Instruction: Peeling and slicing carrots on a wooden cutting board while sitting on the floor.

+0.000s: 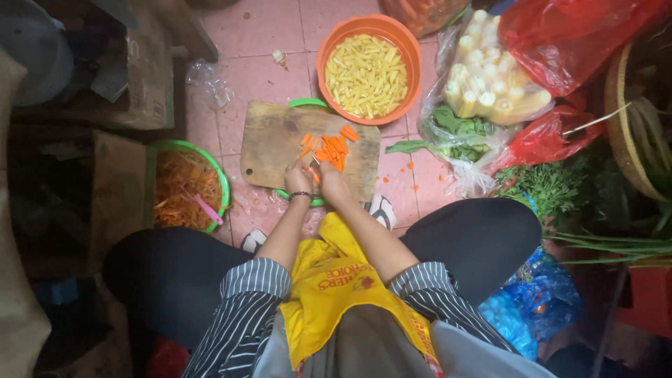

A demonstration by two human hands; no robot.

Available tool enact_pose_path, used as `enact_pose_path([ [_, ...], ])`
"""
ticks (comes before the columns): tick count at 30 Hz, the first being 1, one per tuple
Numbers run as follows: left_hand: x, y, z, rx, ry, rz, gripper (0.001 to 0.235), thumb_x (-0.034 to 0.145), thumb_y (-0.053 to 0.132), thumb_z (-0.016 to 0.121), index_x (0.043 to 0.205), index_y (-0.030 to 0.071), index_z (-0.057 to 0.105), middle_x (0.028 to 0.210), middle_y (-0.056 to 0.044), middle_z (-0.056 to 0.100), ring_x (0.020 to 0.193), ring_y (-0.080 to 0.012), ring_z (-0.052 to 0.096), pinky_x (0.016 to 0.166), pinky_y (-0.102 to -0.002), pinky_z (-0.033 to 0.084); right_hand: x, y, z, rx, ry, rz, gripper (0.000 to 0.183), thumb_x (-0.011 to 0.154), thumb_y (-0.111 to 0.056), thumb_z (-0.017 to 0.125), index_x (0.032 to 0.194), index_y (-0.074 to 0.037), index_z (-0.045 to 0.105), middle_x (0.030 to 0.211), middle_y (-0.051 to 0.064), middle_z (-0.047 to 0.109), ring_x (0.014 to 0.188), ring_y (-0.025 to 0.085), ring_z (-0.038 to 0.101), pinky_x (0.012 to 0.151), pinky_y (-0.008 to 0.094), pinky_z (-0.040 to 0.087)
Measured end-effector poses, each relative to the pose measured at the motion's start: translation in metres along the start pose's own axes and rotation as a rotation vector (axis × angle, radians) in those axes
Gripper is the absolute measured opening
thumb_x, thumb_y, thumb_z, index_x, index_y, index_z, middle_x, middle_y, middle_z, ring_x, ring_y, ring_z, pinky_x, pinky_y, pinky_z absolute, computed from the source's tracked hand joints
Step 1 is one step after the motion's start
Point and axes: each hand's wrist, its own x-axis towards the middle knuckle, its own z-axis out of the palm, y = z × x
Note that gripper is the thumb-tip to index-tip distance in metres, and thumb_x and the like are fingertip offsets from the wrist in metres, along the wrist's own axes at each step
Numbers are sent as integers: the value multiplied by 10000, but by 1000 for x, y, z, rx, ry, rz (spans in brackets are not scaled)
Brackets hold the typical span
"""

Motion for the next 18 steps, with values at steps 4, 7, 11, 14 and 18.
enact_pose_path([
  [4,0,6,-3,0,10,-11,150,718,-10,735,828,55,656,831,-181,622,738,-353,625,697,-467,529,7,3,11,-81,-47,18,218,962,-233,507,1028,-42,589,1005,287,702,957,471,691,817,560,528],
  [7,0,9,-7,-12,-15,-37,131,742,8,741,826,54,652,816,-180,621,728,-350,625,690,-468,527,12,8,18,-134,-93,-36,216,967,-203,466,1060,-34,561,1070,285,688,962,467,680,801,562,523],
  [11,-7,2,-2,-6,18,7,98,771,23,744,803,62,660,785,-174,627,745,-359,616,686,-475,517,10,22,44,-180,-37,-98,218,981,-208,456,1070,-37,558,1048,286,686,939,468,666,781,553,529],
  [14,-2,3,1,-3,61,24,81,784,2,713,805,65,667,783,-176,631,752,-360,616,685,-475,516,15,29,51,31,32,-89,250,1048,-231,424,1048,-51,598,1045,287,705,958,463,673,809,553,528],
  [18,1,0,5,-72,71,-45,137,749,-49,639,836,56,652,820,-175,631,726,-338,632,665,-456,533,22,35,32,-68,-101,58,259,1008,-238,436,1131,-40,548,1068,311,696,980,468,680,806,570,528],
])
